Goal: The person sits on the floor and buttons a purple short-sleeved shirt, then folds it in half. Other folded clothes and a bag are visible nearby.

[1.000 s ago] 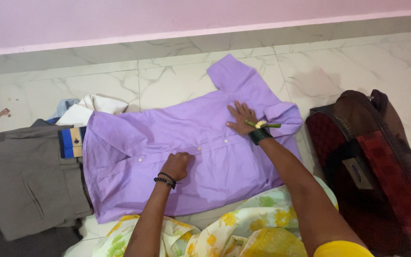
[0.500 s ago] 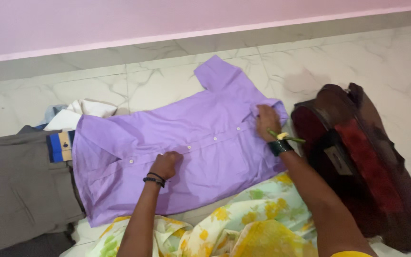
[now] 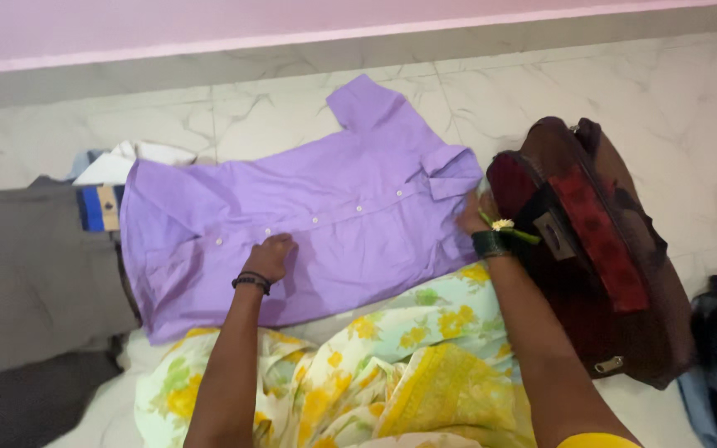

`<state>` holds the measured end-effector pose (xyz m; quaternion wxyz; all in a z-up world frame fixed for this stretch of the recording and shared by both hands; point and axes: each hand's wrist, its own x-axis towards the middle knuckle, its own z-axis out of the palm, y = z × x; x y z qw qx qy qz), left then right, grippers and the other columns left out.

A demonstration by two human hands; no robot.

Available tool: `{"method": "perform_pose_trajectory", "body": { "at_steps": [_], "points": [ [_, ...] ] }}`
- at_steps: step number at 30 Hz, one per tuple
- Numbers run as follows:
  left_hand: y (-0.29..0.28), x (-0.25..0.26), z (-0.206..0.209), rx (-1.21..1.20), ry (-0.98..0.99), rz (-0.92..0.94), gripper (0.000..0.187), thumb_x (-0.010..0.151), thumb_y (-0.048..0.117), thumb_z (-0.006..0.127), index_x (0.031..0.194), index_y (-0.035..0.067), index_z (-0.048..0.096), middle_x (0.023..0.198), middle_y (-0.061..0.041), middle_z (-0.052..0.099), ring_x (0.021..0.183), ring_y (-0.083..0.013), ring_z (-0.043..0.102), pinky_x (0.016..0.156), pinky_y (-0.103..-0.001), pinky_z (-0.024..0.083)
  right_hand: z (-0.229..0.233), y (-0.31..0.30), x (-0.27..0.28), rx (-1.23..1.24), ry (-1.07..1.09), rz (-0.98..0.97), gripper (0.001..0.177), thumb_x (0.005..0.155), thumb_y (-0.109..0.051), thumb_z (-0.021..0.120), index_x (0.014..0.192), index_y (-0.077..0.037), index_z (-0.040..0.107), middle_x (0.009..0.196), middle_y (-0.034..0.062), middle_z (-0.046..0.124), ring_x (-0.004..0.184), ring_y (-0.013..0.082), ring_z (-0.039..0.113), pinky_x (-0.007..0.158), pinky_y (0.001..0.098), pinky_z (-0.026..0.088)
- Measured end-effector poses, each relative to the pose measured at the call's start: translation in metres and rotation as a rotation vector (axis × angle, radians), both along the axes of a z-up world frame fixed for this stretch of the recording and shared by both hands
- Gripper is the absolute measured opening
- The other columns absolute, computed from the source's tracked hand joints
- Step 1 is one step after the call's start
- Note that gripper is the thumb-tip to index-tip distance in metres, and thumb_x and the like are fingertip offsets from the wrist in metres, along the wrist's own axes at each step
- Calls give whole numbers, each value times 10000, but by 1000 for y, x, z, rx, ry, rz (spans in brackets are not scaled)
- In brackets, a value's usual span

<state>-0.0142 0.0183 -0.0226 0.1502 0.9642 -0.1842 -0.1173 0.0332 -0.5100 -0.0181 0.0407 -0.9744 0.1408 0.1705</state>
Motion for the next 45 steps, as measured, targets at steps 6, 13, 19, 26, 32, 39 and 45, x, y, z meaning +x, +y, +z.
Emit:
{"method": "perform_pose_trajectory", "body": {
  "at_steps": [6, 13, 19, 26, 32, 39, 45],
  "points": [
    [12, -20, 11, -81, -14, 59, 489, 799, 11, 580, 1233, 211, 685, 1469, -46, 566, 1365, -293, 500, 1038, -530, 479, -5, -3, -14, -61, 73, 114, 897, 701, -460, 879, 1346, 50, 522, 1337, 297, 596, 1233, 414, 600, 1029, 467, 496],
    [62, -49, 12, -127, -19, 37, 618, 691, -75, 535, 1214, 207, 708, 1415, -55, 608, 1318, -306, 537, 1002, -500, 491, 5, 9, -3, 43, -88, -10, 832, 732, -404, 847, 1355, 38, 519, 1347, 296, 598, 1246, 421, 599, 1050, 473, 494],
    [202, -87, 13, -396, -29, 74, 733, 628, -183, 422, 1258, 91, 677, 1139, -127, 742, 1042, -257, 713, 963, -364, 553, 9, 11, -7, -38, 93, 54, 778, 758, -357, 819, 1363, 28, 517, 1356, 295, 599, 1257, 427, 598, 1068, 479, 492],
    [272, -181, 12, -562, 229, 567, 569, 907, -79, 407, 1335, 140, 712, 1131, -108, 740, 1019, -229, 692, 898, -351, 533, 8, 20, -13, -6, 193, 97, 717, 789, -301, 786, 1371, 17, 514, 1366, 294, 601, 1270, 435, 597, 1089, 485, 491],
    [250, -202, -11, -798, 254, 527, 553, 774, 46, 713, 1317, 108, 631, 1430, -53, 538, 1110, -225, 660, 913, -358, 551, 11, 16, -4, 43, -37, -33, 668, 815, -254, 758, 1379, 7, 512, 1374, 292, 602, 1281, 441, 596, 1107, 490, 489],
    [229, -212, -28, -1454, 500, 897, 271, 1063, 189, 680, 1219, -28, 629, 1140, -160, 649, 999, -244, 650, 859, -386, 549, 1, 13, -17, 1, 123, -27, 615, 846, -198, 725, 1388, -5, 509, 1384, 291, 603, 1294, 449, 595, 1128, 497, 488],
    [243, -210, -22, -1279, 388, 732, 301, 965, 156, 654, 1199, -32, 647, 1180, -131, 725, 1041, -227, 715, 894, -364, 594, 5, 6, -8, 204, -377, -318, 573, 872, -151, 698, 1395, -15, 507, 1393, 290, 605, 1306, 455, 594, 1146, 502, 486]
  ]
}}
